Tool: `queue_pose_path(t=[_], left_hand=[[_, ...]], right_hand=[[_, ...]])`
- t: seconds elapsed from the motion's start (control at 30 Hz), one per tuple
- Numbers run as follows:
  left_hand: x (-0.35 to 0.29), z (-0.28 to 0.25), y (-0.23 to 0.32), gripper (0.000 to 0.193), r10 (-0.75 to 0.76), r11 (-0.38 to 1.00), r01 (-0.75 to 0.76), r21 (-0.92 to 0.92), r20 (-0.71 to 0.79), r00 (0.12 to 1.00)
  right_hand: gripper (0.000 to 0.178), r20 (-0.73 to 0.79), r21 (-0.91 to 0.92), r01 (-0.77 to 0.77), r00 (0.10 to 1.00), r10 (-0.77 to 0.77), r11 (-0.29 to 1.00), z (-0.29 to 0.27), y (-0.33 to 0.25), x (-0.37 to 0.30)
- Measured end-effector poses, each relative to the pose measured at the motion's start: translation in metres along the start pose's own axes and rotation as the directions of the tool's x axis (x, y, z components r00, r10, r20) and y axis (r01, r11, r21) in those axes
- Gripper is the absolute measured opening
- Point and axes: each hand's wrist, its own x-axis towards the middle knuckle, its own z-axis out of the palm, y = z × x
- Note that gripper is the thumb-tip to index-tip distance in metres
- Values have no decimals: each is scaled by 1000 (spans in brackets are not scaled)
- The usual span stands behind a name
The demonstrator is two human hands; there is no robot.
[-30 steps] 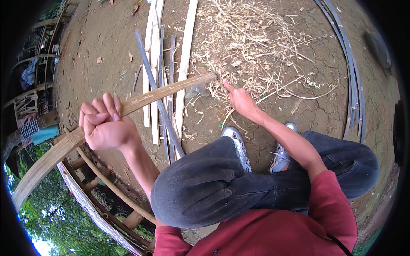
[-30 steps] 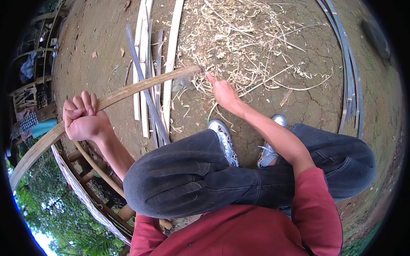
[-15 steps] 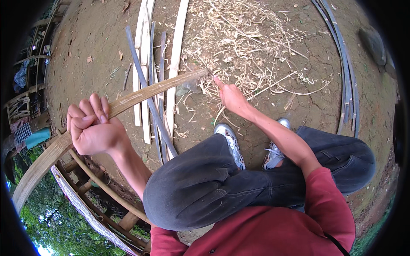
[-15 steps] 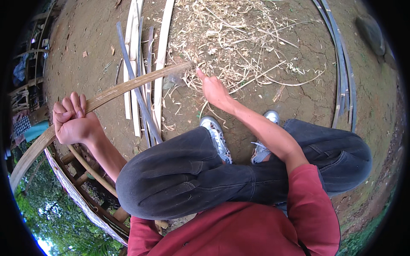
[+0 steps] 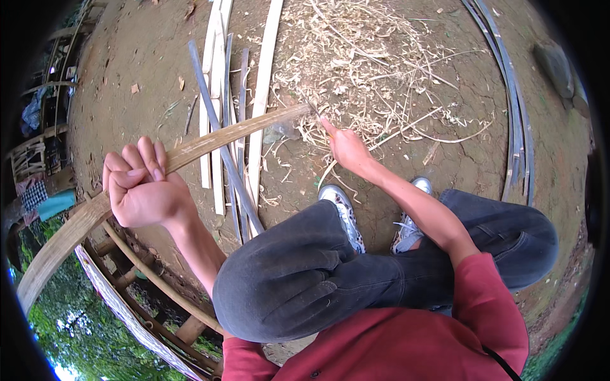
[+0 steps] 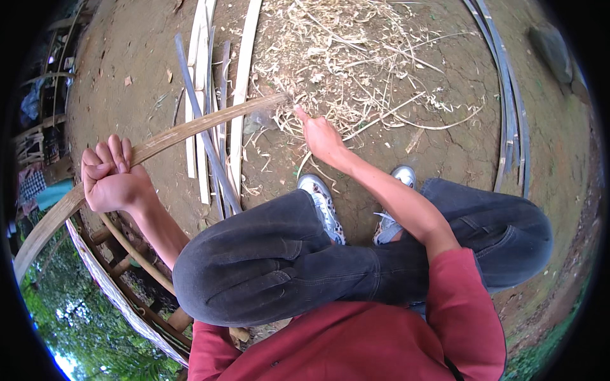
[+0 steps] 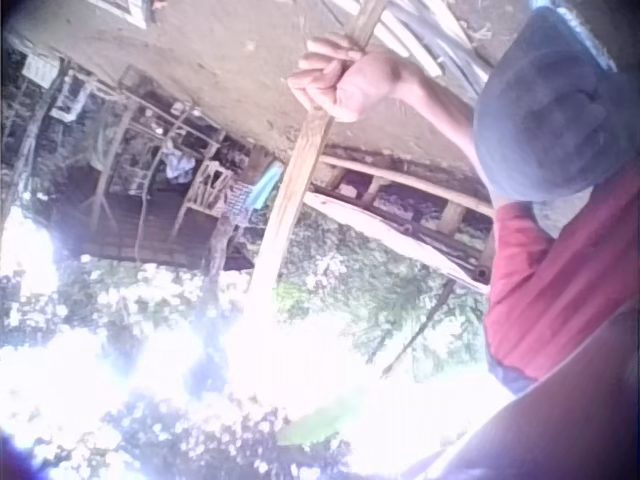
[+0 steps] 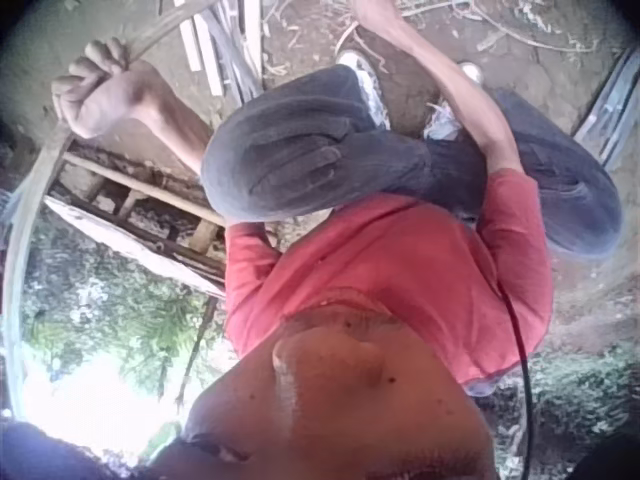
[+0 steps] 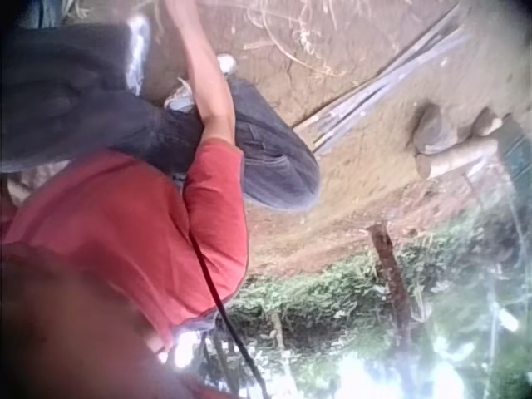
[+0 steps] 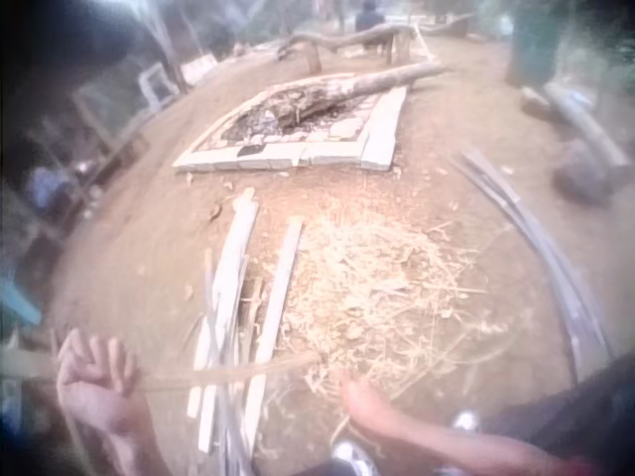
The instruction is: The person whittles and shapes a long strip of wood using a small knife, shaving off thin layers into a pile on the ground.
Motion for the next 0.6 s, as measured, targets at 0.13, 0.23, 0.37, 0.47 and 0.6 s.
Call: queue_pose_path(t=[0.13,0.23,0.37,0.47,0.6], left_hand=[[-2,-11,3,22,-4,1000,3,-8,-24,1000],[-4,-5,2,22,-1,1000,1,-1,-23,1000],[-2,-8,4,22,-9,1000,8,-4,-37,999],[1,-1,3,22,-7,1000,7,5,-10,1000],[-3,-12,4,22,-26,1000,26,-3,-39,999]], right_hand=[[53,70,195,-2,997,-12,981,-26,-52,-12],[53,-7,245,126,992,-128,961,-29,-69,-19],[56,-69,30,210,976,-207,977,-8,-49,-18],[57,-43,-235,24,998,-35,972,12,7,-7],[55,228,125,-141,967,110,982,-28,-53,-6]])
